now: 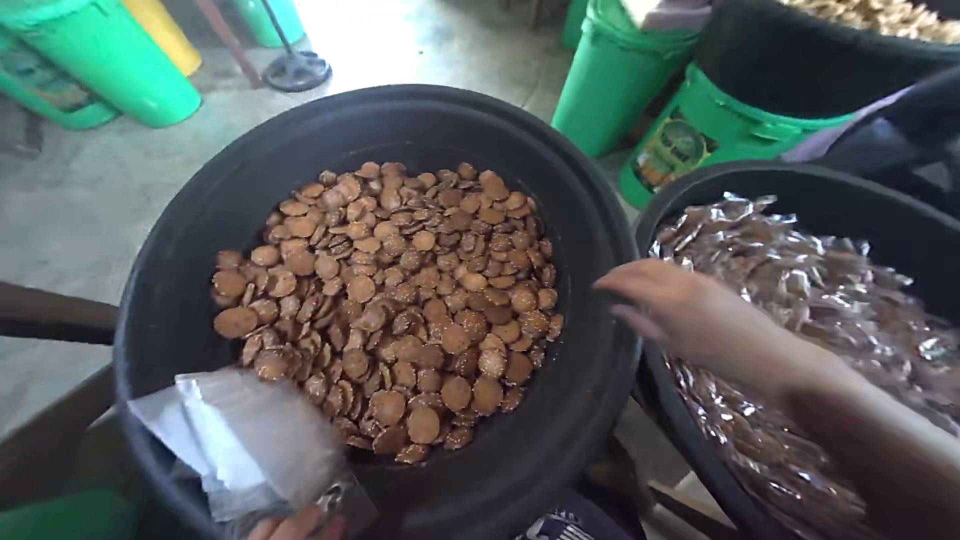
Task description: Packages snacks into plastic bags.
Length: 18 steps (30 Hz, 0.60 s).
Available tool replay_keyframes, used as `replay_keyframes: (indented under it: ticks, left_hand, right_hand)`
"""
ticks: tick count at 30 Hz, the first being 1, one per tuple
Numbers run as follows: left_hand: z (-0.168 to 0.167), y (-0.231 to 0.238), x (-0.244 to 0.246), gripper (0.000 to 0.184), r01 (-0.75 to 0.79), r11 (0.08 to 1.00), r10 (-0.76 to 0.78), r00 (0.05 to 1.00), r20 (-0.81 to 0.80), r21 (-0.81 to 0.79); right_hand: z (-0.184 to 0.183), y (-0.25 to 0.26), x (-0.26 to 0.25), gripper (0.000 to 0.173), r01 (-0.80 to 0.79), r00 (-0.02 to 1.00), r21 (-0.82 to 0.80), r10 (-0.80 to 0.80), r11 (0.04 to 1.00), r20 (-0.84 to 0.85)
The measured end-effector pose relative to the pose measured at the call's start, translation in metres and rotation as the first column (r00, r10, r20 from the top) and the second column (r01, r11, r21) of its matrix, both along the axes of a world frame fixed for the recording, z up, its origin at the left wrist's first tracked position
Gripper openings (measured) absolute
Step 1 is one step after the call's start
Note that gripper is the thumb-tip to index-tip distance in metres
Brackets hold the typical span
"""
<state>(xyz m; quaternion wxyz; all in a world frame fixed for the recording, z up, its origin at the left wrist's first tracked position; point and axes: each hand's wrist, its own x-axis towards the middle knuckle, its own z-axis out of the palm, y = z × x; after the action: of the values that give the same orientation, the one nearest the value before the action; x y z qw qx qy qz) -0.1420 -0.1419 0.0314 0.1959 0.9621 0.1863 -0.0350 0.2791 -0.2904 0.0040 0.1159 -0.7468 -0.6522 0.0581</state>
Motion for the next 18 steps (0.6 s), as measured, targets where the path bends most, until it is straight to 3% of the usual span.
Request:
replay_keyframes:
  ticks: [2, 4, 8, 10, 12, 14, 16, 18]
  left_hand:
    - [-0.001, 0.004, -0.006, 0.013, -0.032, 0.995, 0.032, 0.999, 0.001, 0.093]
    - [-0.007, 0.005, -0.009, 0.009, -0.087, 0.977, 0.079, 0.996, 0.052, 0.196]
    - [-0.020, -0.002, -0.004, 0.026, -0.216, 0.962, 0.182, 0.963, 0.196, 0.165]
    - [-0.022, -0.004, 0.001, 0.033, -0.225, 0.968, 0.192, 0.950, 0.247, 0.111]
    - [-0.026, -0.003, 0.005, 0.038, -0.221, 0.975, 0.207, 0.928, 0.308, 0.009]
    - [-0.024, 0.002, 0.012, 0.040, -0.201, 0.954, 0.270, 0.901, 0.340, -0.224]
    - [-0.018, 0.012, 0.026, 0.038, -0.170, 0.858, 0.352, 0.882, 0.314, -0.484]
    - [-0.012, 0.024, 0.046, 0.029, -0.160, 0.763, 0.444, 0.834, 0.328, -0.627]
  right_hand:
    - [0.000, 0.053, -0.017, 0.028, -0.118, 0.991, -0.304, 0.090, 0.945, -0.103]
    - [-0.003, 0.099, -0.032, 0.040, -0.116, 0.988, -0.553, 0.035, 0.825, -0.153]
    - [-0.026, 0.144, -0.048, 0.062, 0.025, 1.000, -0.676, -0.026, 0.737, 0.008]
    - [-0.031, 0.155, -0.055, 0.061, 0.068, 0.997, -0.698, -0.030, 0.713, 0.066]
    - [-0.033, 0.161, -0.053, 0.054, 0.065, 0.998, -0.701, -0.048, 0.710, 0.043]
    - [-0.037, 0.165, -0.046, 0.044, 0.060, 0.997, -0.682, -0.079, 0.729, 0.003]
    - [-0.043, 0.168, -0.045, 0.041, 0.076, 0.996, -0.667, -0.092, 0.741, 0.012]
    - [-0.046, 0.170, -0.047, 0.044, 0.065, 0.998, -0.666, -0.047, 0.743, 0.044]
